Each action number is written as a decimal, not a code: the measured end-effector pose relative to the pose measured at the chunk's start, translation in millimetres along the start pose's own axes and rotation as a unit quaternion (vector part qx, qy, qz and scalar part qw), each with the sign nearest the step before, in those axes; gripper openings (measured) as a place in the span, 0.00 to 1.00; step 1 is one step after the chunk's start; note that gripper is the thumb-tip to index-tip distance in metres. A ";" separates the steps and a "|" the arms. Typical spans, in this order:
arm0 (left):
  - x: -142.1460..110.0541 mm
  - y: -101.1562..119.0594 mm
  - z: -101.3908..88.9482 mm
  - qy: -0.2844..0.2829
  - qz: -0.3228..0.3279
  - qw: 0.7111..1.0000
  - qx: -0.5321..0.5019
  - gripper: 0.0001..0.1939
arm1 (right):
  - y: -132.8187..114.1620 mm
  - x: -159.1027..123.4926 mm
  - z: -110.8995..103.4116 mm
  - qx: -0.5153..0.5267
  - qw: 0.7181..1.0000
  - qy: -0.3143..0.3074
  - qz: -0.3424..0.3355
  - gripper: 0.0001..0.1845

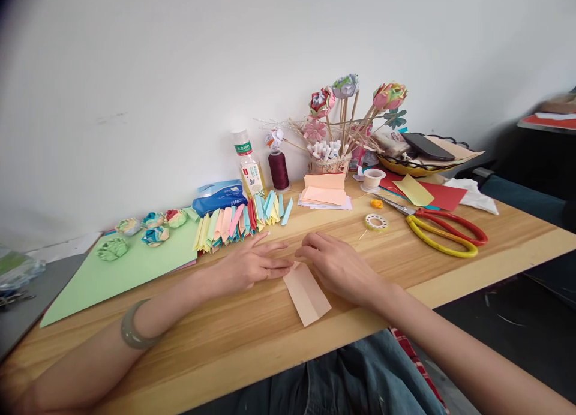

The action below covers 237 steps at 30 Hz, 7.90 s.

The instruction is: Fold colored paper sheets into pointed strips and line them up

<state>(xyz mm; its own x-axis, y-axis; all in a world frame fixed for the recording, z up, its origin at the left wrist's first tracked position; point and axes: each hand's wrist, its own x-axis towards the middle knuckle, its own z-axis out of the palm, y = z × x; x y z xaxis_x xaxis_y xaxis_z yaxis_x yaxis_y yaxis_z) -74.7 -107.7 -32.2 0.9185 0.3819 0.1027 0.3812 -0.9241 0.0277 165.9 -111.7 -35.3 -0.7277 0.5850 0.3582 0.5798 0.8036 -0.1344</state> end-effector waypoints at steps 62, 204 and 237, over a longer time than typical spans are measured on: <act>7.3 38.5 18.2 0.174 -0.019 0.975 0.138 0.13 | -12.7 2.5 8.8 0.155 0.968 -0.038 0.195 0.08; 10.4 32.7 13.0 0.154 -0.102 0.978 -0.099 0.07 | 8.2 -45.4 -1.3 0.104 0.995 -0.011 0.000 0.09; 20.2 67.4 13.7 0.152 -0.339 0.898 -0.234 0.05 | -20.1 -44.6 1.0 0.119 0.981 0.014 0.152 0.10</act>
<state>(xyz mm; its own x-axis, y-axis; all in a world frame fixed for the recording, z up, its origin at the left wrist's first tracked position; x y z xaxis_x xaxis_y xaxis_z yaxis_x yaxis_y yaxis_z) -29.1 -162.0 -41.8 0.3930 0.9037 0.1700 0.6906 -0.4121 0.5944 186.4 -153.8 -49.5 -0.5218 0.8014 0.2925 0.6643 0.5968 -0.4500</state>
